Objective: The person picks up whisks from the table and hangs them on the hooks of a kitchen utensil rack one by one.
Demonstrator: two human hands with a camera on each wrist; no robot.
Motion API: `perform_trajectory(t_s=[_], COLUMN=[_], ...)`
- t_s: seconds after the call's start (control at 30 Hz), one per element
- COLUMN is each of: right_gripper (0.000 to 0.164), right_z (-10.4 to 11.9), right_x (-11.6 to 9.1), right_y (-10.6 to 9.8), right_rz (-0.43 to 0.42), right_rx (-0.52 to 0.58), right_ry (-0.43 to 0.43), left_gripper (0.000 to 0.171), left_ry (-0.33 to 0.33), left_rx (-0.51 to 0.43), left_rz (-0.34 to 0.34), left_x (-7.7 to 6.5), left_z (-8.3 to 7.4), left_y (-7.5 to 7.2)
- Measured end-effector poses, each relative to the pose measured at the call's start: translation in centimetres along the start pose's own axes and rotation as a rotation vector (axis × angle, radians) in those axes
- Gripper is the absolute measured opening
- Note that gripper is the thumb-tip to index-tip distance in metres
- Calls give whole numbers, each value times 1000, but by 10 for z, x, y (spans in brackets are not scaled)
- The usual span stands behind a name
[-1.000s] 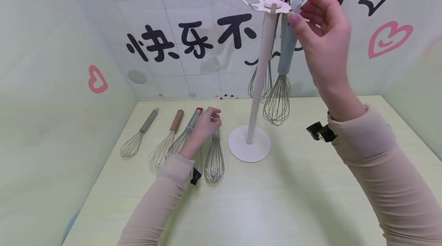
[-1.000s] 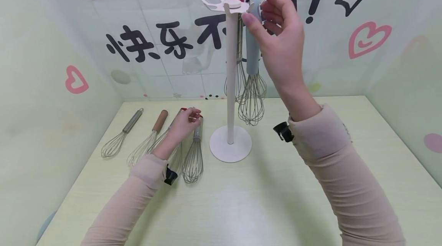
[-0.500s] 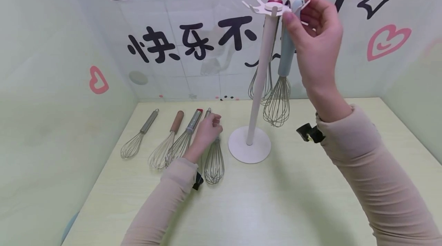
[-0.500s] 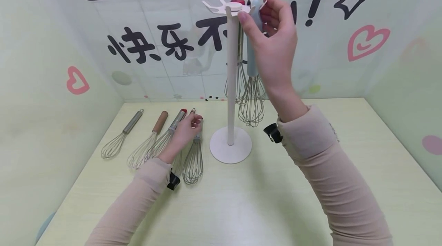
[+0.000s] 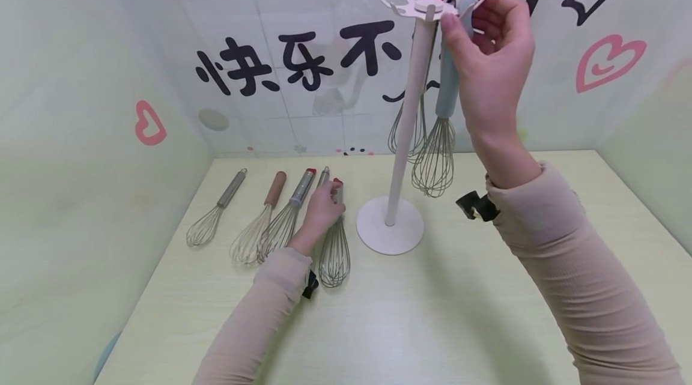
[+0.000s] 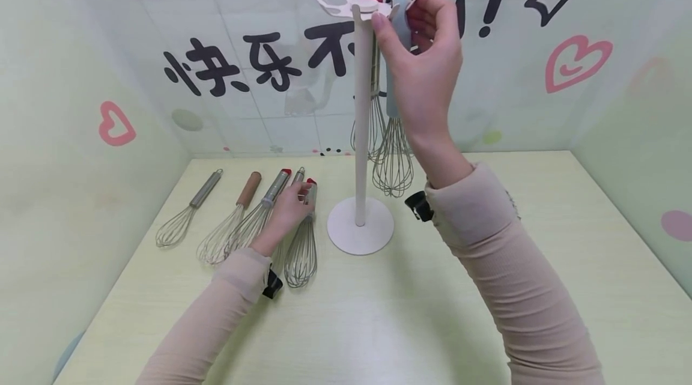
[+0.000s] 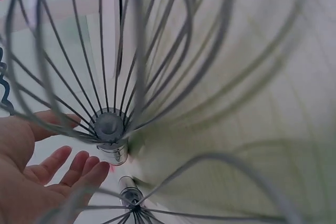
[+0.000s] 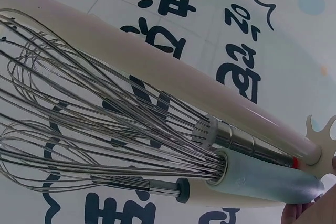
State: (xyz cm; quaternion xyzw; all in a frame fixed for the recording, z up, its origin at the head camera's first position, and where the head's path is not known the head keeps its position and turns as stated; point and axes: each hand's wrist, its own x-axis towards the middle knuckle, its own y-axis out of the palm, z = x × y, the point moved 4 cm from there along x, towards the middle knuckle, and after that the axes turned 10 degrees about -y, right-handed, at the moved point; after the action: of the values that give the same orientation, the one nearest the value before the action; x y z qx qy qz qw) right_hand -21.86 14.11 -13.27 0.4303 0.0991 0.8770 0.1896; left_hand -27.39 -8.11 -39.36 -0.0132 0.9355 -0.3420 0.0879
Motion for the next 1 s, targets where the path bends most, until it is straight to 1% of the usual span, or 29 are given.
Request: perform_trajectory(t_s=[0.17,0.3,0.53,0.73,1.0], right_gripper=[33,33,30,31,31], right_z=[3,4,2,3,0], right_x=[-1,-1,1,0,1], right_y=[2,1,1,2,1], right_rz=[-23,-20,-29,-40,-43], right_rx=[23,19,57,68,64], right_ry=[-11,-19,-6,-10,-15], left_gripper=[56,59,65,69,66], left_ry=[-6,-18,-25,-61,-105], left_rx=[24,41,111,131,147], left_rz=[-3,3,-17,-17,-24], left_x=[3,5,5,3,2], left_z=[3,4,3,7,8], left_y=[4,7,10,12,11])
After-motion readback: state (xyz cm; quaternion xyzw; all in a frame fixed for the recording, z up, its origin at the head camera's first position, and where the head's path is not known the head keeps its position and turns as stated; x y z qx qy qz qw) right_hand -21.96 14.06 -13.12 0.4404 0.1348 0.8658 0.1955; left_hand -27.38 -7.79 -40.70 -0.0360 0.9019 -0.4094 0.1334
